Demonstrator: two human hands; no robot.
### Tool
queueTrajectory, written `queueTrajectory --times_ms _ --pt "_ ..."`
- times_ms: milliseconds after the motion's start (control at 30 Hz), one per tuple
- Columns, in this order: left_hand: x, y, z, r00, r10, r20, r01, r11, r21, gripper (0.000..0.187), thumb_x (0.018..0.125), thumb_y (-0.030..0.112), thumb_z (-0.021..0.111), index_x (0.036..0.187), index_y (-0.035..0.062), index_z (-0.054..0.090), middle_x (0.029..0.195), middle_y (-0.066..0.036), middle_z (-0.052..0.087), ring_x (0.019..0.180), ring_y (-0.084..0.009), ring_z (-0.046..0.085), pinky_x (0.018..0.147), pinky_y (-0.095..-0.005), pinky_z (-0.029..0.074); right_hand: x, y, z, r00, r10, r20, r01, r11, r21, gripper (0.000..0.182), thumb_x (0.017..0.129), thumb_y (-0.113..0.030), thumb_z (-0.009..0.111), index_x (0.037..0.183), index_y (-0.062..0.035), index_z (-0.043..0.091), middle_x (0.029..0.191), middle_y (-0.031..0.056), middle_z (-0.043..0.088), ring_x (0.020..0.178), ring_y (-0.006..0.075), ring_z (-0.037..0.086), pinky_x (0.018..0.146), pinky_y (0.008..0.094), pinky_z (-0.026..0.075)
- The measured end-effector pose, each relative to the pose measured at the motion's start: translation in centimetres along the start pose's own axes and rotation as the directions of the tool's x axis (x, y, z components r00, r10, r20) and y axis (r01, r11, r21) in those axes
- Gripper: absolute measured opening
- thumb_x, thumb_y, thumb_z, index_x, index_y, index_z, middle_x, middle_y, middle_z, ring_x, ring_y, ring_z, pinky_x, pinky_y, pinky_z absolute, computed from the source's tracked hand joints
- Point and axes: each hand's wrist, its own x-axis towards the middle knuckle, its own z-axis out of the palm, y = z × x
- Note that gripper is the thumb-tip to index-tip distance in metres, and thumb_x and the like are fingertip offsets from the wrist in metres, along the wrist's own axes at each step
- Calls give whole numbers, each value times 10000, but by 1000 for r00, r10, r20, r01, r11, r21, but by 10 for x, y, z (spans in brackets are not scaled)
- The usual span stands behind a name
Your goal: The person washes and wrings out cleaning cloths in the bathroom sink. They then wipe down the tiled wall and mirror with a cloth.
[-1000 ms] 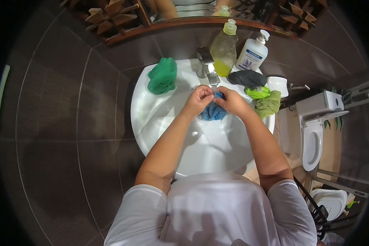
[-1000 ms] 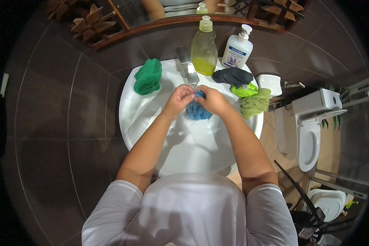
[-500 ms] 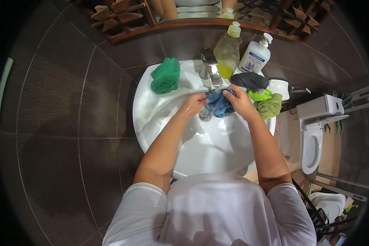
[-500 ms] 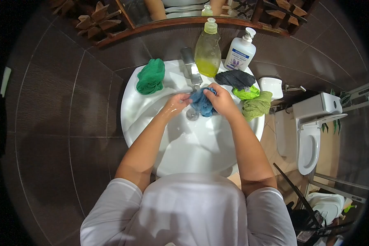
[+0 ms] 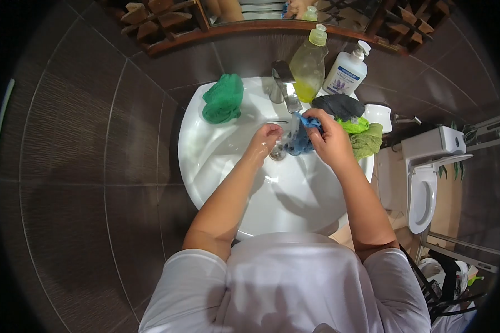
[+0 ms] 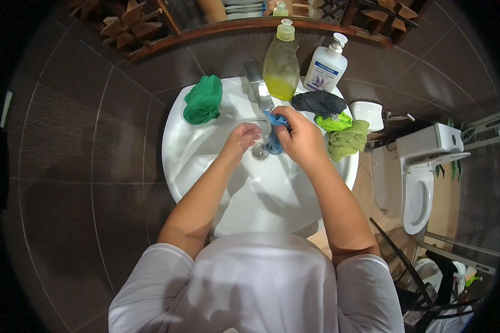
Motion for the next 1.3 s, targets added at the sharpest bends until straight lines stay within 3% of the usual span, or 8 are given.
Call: queueTrajectory --times_ms 233,667,733,767,867,1000,1200,1300 --pt "8 -12 -4 976 30 -215 -15 997 72 203 809 168 524 990 78 525 919 -30 553 844 -133 498 750 -268 381 7 104 67 960 -120 254 202 923 -329 287 688 43 512 943 -77 564 864 108 558 767 275 557 695 325 451" --pt "49 -62 5 960 255 114 -278 906 320 711 626 123 672 1234 34 315 1180 -129 463 1075 -246 464 909 -321 377 27 23 29 988 -30 153 -11 965 264 257 674 73 503 867 -63 604 818 98 600 768 175 576 707 270 449" --pt "52 -52 8 974 155 164 -103 953 -285 703 671 157 679 1247 23 299 1179 -143 461 1055 -242 482 894 -323 386 16 11 16 981 -37 192 -40 924 381 242 699 71 483 875 -55 590 836 51 584 781 106 546 692 243 444" --pt "50 -49 9 964 -67 259 248 590 -769 644 710 157 668 1234 18 322 1135 -144 495 1004 -247 506 874 -334 391 13 10 10 987 -103 120 30 866 499 229 716 81 484 870 -54 584 860 38 576 806 102 539 711 243 443" --pt "26 -8 22 999 -33 -18 36 981 193 563 721 66 611 1215 28 344 1103 -141 507 950 -258 524 832 -371 414 10 38 -2 994 -108 10 79 780 620 221 749 62 475 895 -79 564 907 25 549 816 118 528 746 247 432" --pt "12 20 24 994 29 104 13 924 -382 503 693 -39 574 1153 36 385 1031 -109 520 914 -214 531 787 -348 441 3 90 14 943 317 101 -306 712 632 221 831 -152 469 1047 -120 504 964 28 543 847 164 522 766 339 440" --pt "-13 29 23 955 129 265 -23 930 -368 462 736 82 652 1107 50 379 1034 -100 505 924 -190 512 822 -329 418 18 91 55 721 350 598 -614 -76 786 501 873 -440 417 1197 -59 415 1107 111 511 977 245 522 817 382 429" --pt "1 18 11 983 143 112 -104 949 -298 362 770 154 640 1055 59 438 1056 -93 505 921 -179 510 823 -309 413 20 98 66 810 291 509 -584 326 743 485 880 -442 404 1130 -32 478 1100 115 513 984 244 517 855 376 405"
